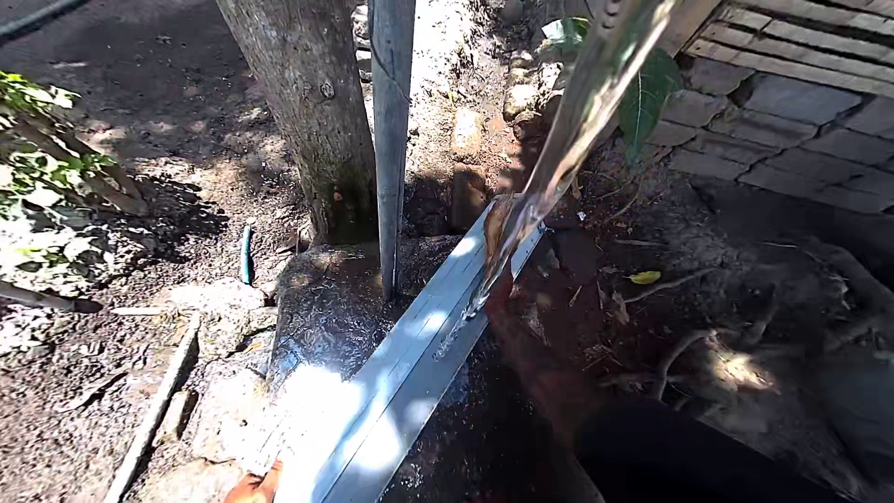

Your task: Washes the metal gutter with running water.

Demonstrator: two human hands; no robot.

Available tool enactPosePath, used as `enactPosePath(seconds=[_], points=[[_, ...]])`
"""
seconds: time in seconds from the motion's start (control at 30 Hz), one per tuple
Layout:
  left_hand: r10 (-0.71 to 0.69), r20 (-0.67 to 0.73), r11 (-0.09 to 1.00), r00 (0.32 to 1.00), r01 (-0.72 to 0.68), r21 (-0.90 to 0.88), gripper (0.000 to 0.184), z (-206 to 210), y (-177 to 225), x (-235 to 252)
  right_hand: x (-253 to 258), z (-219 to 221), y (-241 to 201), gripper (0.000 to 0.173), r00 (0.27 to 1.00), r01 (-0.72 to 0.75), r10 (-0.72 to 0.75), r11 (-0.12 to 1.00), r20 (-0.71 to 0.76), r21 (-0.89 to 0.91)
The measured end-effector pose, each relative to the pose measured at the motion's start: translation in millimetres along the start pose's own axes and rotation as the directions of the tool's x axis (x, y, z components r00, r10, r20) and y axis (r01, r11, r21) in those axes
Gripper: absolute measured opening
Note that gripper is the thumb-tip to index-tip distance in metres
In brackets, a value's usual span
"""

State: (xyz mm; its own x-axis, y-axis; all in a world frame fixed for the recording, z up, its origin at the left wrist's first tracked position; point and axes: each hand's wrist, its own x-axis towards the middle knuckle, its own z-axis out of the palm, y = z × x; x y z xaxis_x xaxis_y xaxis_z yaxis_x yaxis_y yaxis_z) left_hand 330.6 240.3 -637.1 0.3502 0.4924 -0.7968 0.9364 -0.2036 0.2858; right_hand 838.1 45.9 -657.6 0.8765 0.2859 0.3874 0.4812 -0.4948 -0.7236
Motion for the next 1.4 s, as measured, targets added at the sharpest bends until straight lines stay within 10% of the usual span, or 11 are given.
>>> enactPosePath(seconds=[0.1, 0.23, 0.33, 0.4, 0.5, 0.63, 0.73, 0.93, 1.17, 1.4], points=[[-0.009, 0.028, 0.999, 1.000, 0.010, -0.040, 0.081, -2, -4, 13, -134, -5, -51, 0.060, 0.915, 0.291, -0.292, 0.956, 0.277, 0.045], [-0.038, 0.071, 0.997, 0.997, 0.043, -0.070, 0.083, -6, -5, 17, -204, -25, -73, 0.047, 0.533, 0.722, -0.659, 0.682, 0.530, 0.121], [-0.075, 0.083, 0.991, 0.994, 0.084, -0.108, 0.085, -13, 0, 16, -122, -18, -34, 0.052, 0.680, 0.640, -0.547, 0.768, 0.489, -0.030], [-0.066, 0.056, 0.995, 0.996, 0.070, -0.077, 0.085, -8, -3, 21, -62, -10, -1, 0.061, 0.875, 0.402, -0.297, 0.886, 0.381, -0.231], [-0.061, 0.071, 0.996, 0.996, 0.066, -0.059, 0.084, -8, 3, 17, -49, -3, -1, 0.063, 0.982, 0.078, -0.035, 0.971, 0.185, -0.227], [-0.054, 0.044, 0.997, 0.998, 0.056, -0.053, 0.084, -14, 7, 16, -194, -27, -55, 0.056, 0.843, 0.379, -0.338, 0.925, 0.418, -0.018], [-0.057, 0.059, 0.997, 0.997, 0.061, -0.055, 0.088, -12, 7, 19, -204, -43, -40, 0.054, 0.729, 0.541, -0.454, 0.840, 0.512, -0.025], [-0.054, 0.026, 0.997, 0.998, 0.055, -0.063, 0.090, -17, 16, 4, -61, -18, 15, 0.059, 0.977, 0.174, -0.137, 0.956, 0.164, -0.238], [-0.030, -0.151, 0.978, 0.988, 0.060, 0.201, 0.102, -13, 51, -42, -79, -62, -59, 0.055, 0.970, 0.236, -0.229, 0.967, 0.079, -0.098], [-0.049, -0.331, 0.977, 0.942, 0.114, 0.179, 0.090, 6, 228, -42, -137, -67, -118, 0.056, 0.634, 0.547, -0.348, 0.833, 0.691, -0.083]])
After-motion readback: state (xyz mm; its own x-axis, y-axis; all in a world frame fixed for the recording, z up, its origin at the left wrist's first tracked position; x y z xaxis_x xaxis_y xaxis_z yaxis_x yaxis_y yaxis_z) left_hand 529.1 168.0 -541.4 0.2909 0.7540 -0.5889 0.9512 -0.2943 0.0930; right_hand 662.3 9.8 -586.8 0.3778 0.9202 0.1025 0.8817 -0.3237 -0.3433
